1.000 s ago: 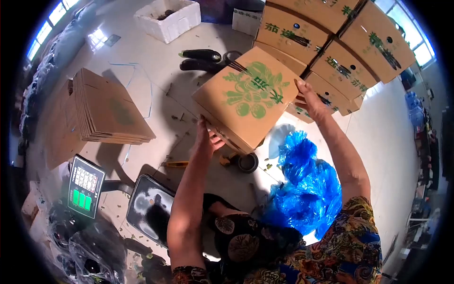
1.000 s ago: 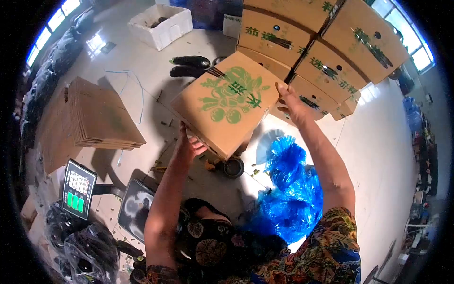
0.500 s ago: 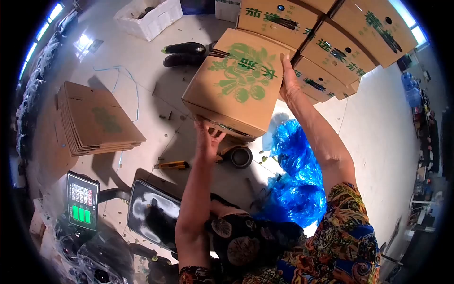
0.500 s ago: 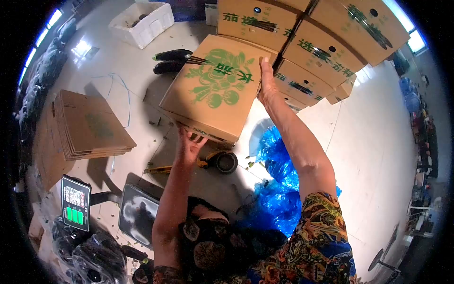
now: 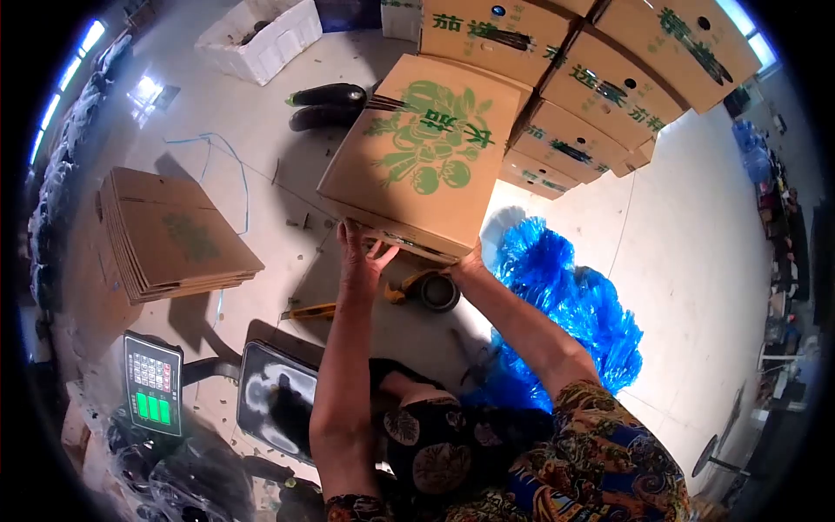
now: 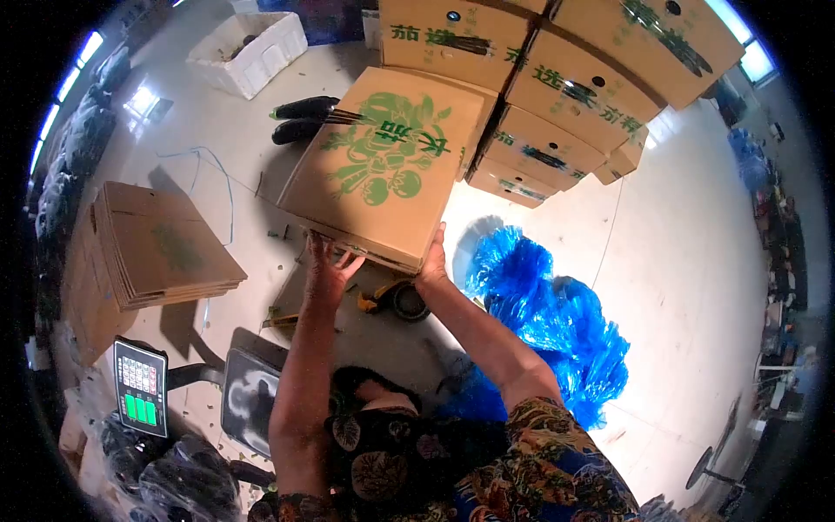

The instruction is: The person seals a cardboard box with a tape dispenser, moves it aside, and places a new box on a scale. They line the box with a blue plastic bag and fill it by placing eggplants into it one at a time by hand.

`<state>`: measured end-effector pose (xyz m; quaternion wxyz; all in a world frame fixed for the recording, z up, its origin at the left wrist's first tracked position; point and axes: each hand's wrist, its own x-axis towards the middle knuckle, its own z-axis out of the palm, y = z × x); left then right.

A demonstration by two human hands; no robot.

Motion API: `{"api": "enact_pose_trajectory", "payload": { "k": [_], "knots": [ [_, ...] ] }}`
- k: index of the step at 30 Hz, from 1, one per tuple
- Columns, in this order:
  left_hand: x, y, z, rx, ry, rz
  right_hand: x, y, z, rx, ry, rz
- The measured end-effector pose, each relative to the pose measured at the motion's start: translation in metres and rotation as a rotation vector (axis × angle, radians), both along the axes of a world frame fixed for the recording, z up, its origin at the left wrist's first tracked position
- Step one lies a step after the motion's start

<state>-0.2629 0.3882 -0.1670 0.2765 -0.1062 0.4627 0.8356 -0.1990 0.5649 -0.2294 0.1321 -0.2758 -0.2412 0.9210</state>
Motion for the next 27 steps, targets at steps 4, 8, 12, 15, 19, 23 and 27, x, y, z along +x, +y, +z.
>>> {"api": "enact_pose_trajectory", "payload": {
  "k": [4,8,12,15,19,23,27],
  "knots": [
    [0.001,0.000,-0.016,0.078,0.077,-0.025,0.013,-0.008,-0.041,0.041,0.047,-0.079],
    [-0.003,-0.012,-0.001,0.139,-0.046,-0.015,0.028,-0.012,-0.028,0.245,-0.027,-0.018],
    [-0.033,-0.064,-0.034,-1.199,0.895,0.283,0.044,0.000,-0.018,0.079,-0.504,0.029],
    [-0.054,-0.157,0.066,-1.510,1.269,0.636,0.109,-0.001,-0.071,0.089,-0.292,0.345],
    [-0.082,-0.264,0.125,-1.913,1.046,0.705,0.164,-0.058,-0.051,0.204,-0.414,0.768],
    [-0.089,-0.293,0.134,-2.149,0.893,0.504,0.179,-0.091,-0.042,0.214,-0.500,1.019],
    [-0.099,-0.290,0.131,-2.262,0.977,0.483,0.183,-0.090,-0.085,0.240,-0.432,1.180]
  ]
}}
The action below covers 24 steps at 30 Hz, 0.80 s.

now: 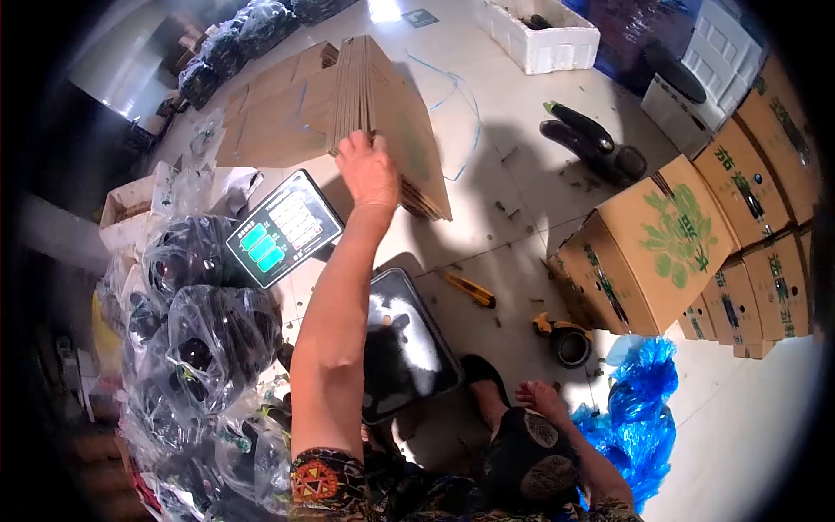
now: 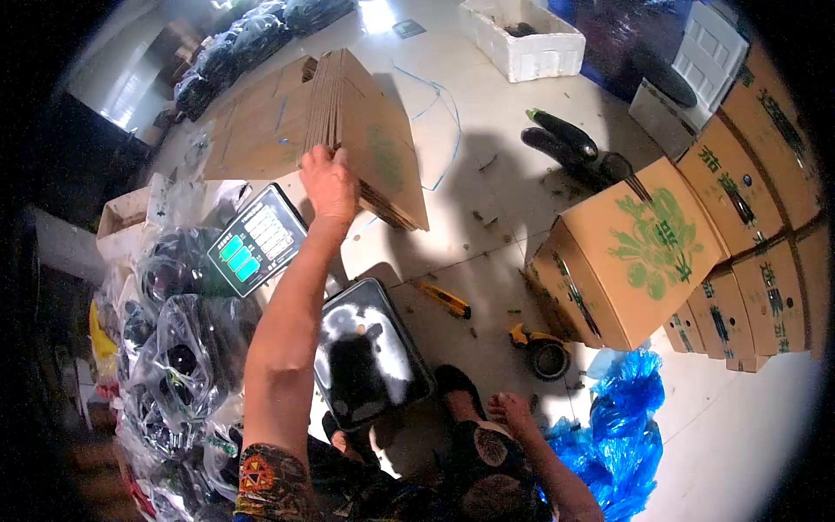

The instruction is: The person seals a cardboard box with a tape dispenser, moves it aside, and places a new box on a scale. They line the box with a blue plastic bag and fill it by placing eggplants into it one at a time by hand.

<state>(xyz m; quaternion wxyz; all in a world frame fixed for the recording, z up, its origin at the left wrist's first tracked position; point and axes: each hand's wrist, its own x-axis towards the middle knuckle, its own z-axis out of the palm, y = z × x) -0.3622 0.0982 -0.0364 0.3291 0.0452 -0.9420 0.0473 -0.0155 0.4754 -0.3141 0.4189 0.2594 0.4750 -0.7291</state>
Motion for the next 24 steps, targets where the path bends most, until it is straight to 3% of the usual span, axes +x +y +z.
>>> {"api": "enact_pose_trajectory", "payload": {
  "k": [5,6,10,14,17,19,20,22,23,24],
  "knots": [
    [-0.010,0.023,0.002,0.144,0.040,-0.099,-0.004,-0.005,-0.004,0.101,0.053,0.136],
    [-0.010,0.029,-0.001,0.323,-0.135,0.000,0.000,-0.005,-0.008,0.070,0.068,0.153],
    [-0.015,0.029,0.006,0.544,-0.161,-0.005,0.000,-0.009,-0.011,-0.002,0.101,0.262],
    [0.012,0.017,0.023,0.544,0.067,-0.213,-0.003,-0.010,-0.024,0.253,0.341,0.443],
    [0.062,0.001,0.070,0.579,0.145,-0.269,-0.038,-0.015,0.009,0.156,0.182,0.284],
    [0.103,-0.013,0.101,0.658,0.246,-0.279,-0.079,-0.042,0.077,0.404,0.379,0.241],
    [0.121,-0.026,0.107,0.745,0.286,-0.302,-0.101,-0.050,0.108,0.681,0.804,0.432],
    [0.164,-0.042,0.127,0.985,0.304,-0.454,-0.142,-0.072,0.189,0.706,1.183,0.400],
    [0.189,-0.048,0.139,1.075,0.282,-0.474,-0.156,-0.080,0.217,0.915,1.565,0.349],
    [0.214,-0.056,0.149,1.135,0.235,-0.406,-0.167,-0.092,0.258,0.992,1.660,0.347]
  ]
}}
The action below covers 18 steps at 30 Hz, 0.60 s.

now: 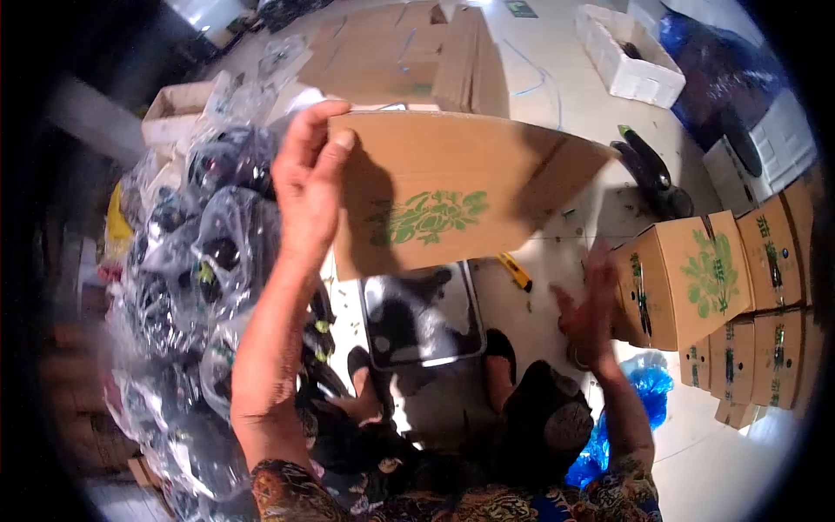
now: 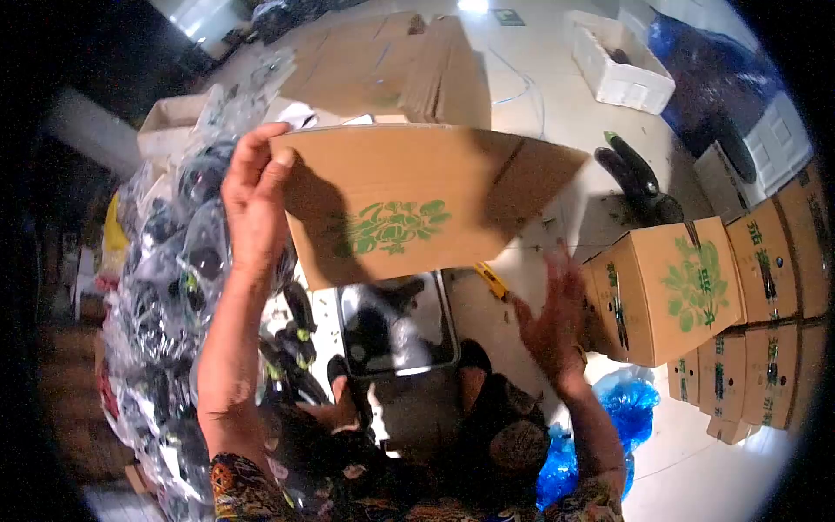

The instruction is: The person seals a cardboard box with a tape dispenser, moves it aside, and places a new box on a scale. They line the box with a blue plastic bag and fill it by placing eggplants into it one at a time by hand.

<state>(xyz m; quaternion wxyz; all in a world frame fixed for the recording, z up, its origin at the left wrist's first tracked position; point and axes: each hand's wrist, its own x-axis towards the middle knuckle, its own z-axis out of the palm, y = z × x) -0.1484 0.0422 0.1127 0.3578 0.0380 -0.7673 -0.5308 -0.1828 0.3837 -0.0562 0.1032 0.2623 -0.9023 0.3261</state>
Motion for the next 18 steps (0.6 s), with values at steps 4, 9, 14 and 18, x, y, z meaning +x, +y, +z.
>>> {"api": "enact_pose_trajectory", "payload": {
  "k": [4,9,14,18],
  "knots": [
    [0.072,-0.019,0.030,0.249,0.034,-0.082,-0.018,-0.037,0.116,0.072,0.485,0.122],
    [0.113,-0.057,0.012,0.237,0.009,0.002,-0.003,-0.055,0.153,0.353,0.106,0.352],
    [0.113,-0.072,-0.034,0.233,-0.107,0.215,0.057,-0.088,0.178,0.253,0.053,0.817],
    [0.112,-0.066,-0.060,0.430,-0.248,0.289,0.079,-0.110,0.163,0.269,-0.091,0.788]
  ]
}}
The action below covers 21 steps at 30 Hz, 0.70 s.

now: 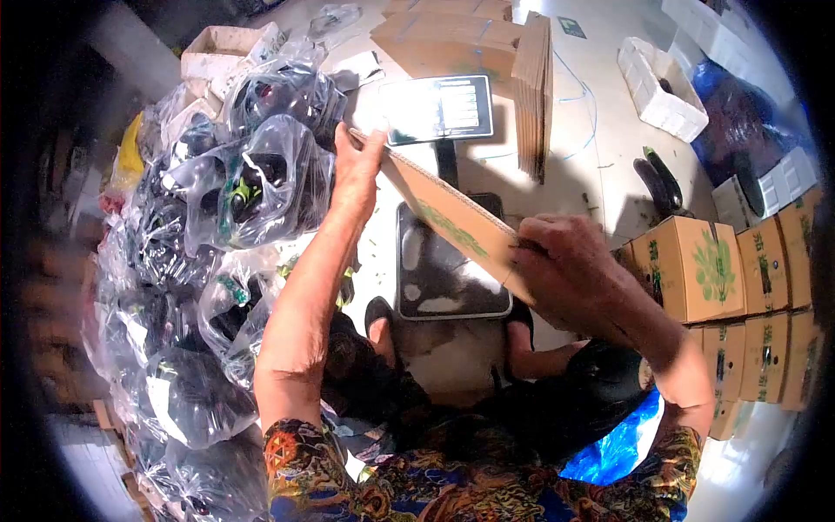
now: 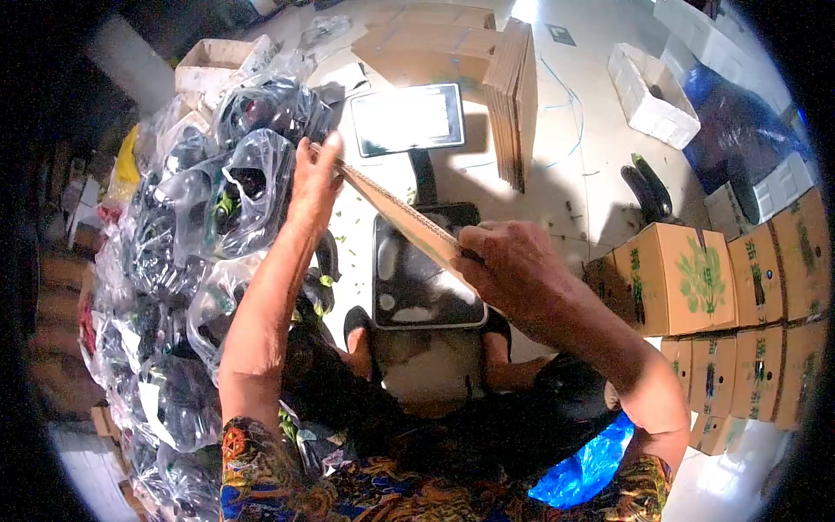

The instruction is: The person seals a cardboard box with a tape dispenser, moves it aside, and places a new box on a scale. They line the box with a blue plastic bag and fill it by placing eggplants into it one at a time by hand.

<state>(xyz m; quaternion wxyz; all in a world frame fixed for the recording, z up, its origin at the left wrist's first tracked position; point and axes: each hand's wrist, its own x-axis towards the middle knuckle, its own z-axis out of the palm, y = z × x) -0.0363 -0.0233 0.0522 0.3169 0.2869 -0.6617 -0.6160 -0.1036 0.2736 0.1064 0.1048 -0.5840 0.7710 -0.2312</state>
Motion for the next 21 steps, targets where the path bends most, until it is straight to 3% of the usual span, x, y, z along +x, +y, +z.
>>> {"api": "enact_pose_trajectory", "payload": {
  "k": [3,4,7,8,12,14,15,16,17,19,21],
  "knots": [
    [-0.009,-0.010,-0.033,-0.131,-0.016,0.002,0.020,-0.013,-0.017,-0.011,-0.052,-0.071],
    [-0.009,-0.010,-0.032,-0.060,0.014,-0.032,0.024,-0.017,-0.020,-0.025,-0.057,-0.091],
    [-0.003,-0.010,-0.034,0.036,0.061,-0.091,0.020,-0.020,-0.020,-0.102,-0.396,-0.163],
    [-0.002,-0.016,-0.036,0.028,0.065,-0.130,0.013,-0.019,-0.032,-0.215,-0.169,0.018],
    [0.004,-0.023,-0.037,0.129,0.143,-0.260,0.010,-0.015,-0.013,-0.024,-0.908,-0.383],
    [0.013,-0.028,-0.031,0.095,0.180,-0.323,0.005,-0.016,0.003,0.031,-0.459,-0.386],
    [0.021,-0.030,-0.028,-0.145,0.015,-0.168,0.003,-0.016,0.008,0.063,-0.234,-0.381],
    [0.032,-0.029,-0.014,-0.169,-0.063,-0.128,0.002,-0.020,0.003,-0.053,-0.103,-0.366],
    [0.042,-0.031,-0.003,-0.194,-0.140,-0.088,-0.003,-0.023,0.006,-0.012,0.042,-0.330],
    [0.059,-0.052,-0.002,-0.267,0.018,-0.388,-0.013,-0.030,0.009,0.061,0.275,-0.285],
    [0.075,-0.039,0.032,-0.326,-0.097,-0.634,-0.017,-0.041,0.009,0.105,0.423,-0.285]
  ]
}}
